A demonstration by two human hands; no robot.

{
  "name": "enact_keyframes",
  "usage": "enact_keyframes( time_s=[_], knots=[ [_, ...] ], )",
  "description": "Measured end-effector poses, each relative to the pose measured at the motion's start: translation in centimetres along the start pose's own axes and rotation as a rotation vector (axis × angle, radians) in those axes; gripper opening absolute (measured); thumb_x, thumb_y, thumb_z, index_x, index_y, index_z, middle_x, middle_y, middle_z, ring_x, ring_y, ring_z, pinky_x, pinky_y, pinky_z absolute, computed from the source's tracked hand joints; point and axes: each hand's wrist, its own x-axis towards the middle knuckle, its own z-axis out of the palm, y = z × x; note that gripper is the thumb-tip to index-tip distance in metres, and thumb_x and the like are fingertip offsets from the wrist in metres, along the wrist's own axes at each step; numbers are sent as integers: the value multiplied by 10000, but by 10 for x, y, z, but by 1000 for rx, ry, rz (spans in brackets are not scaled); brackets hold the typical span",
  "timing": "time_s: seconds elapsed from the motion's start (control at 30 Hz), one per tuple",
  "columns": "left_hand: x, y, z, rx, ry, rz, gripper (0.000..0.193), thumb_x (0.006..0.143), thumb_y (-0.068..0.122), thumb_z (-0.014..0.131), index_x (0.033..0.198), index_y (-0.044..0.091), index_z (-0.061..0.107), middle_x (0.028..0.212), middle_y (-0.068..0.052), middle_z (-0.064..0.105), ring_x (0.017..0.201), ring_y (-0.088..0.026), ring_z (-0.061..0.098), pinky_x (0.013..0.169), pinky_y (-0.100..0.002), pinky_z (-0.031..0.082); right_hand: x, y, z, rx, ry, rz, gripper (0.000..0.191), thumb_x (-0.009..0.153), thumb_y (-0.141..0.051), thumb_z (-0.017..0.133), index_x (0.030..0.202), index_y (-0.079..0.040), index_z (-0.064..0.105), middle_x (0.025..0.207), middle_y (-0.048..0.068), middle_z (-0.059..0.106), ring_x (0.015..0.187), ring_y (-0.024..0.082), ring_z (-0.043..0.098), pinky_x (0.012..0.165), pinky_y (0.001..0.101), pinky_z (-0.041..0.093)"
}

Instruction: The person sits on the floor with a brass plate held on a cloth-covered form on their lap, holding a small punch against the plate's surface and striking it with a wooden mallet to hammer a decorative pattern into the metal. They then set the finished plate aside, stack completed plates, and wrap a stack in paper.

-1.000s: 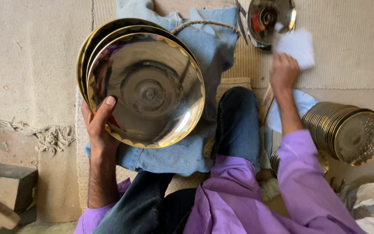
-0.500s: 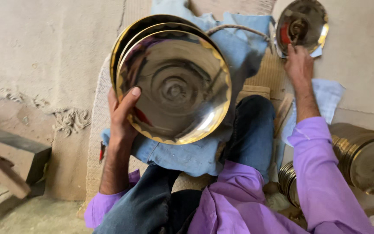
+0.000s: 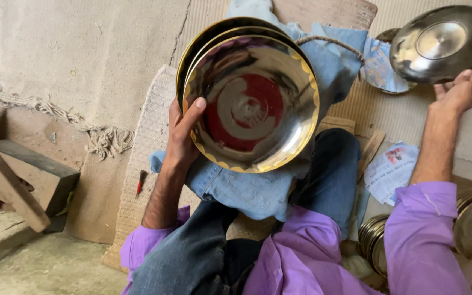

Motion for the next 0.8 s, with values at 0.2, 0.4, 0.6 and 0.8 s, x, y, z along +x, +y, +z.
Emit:
enact_keyframes(
  time_s=[0.2,0.4,0.6,0.8],
  knots=[
    [4,8,8,20,-28,75,549,1034,308,611,1443,-45,515,1272,-101,631,1126,-159,597,976,-299,508,-5,-15,-6,137,-67,19,105,996,-15,670,908,-16,612,833,68,658,717,200,629,621,323,505],
    [9,-19,-18,63,-9,29,567,1071,428,505,1418,-20,493,1282,-97,601,1140,-170,581,982,-332,502,-83,-61,-24,-185,-313,-709,143,1113,-15,640,986,46,622,903,69,632,780,176,573,649,256,472],
    [18,-51,-49,-197,-87,9,750,1056,605,358,1571,60,381,1553,-91,520,1417,-193,529,1214,-362,446,-213,-128,-15,-451,-1165,-1223,117,875,-87,728,862,-44,620,926,111,690,916,337,707,866,467,583],
    [13,-46,-62,-21,-36,6,934,1028,738,265,1566,-6,438,1538,-174,536,1392,-237,535,1208,-390,453,-281,-108,44,-135,-913,-2238,140,937,-91,797,1048,-5,796,989,107,742,925,235,688,893,398,638]
  ],
)
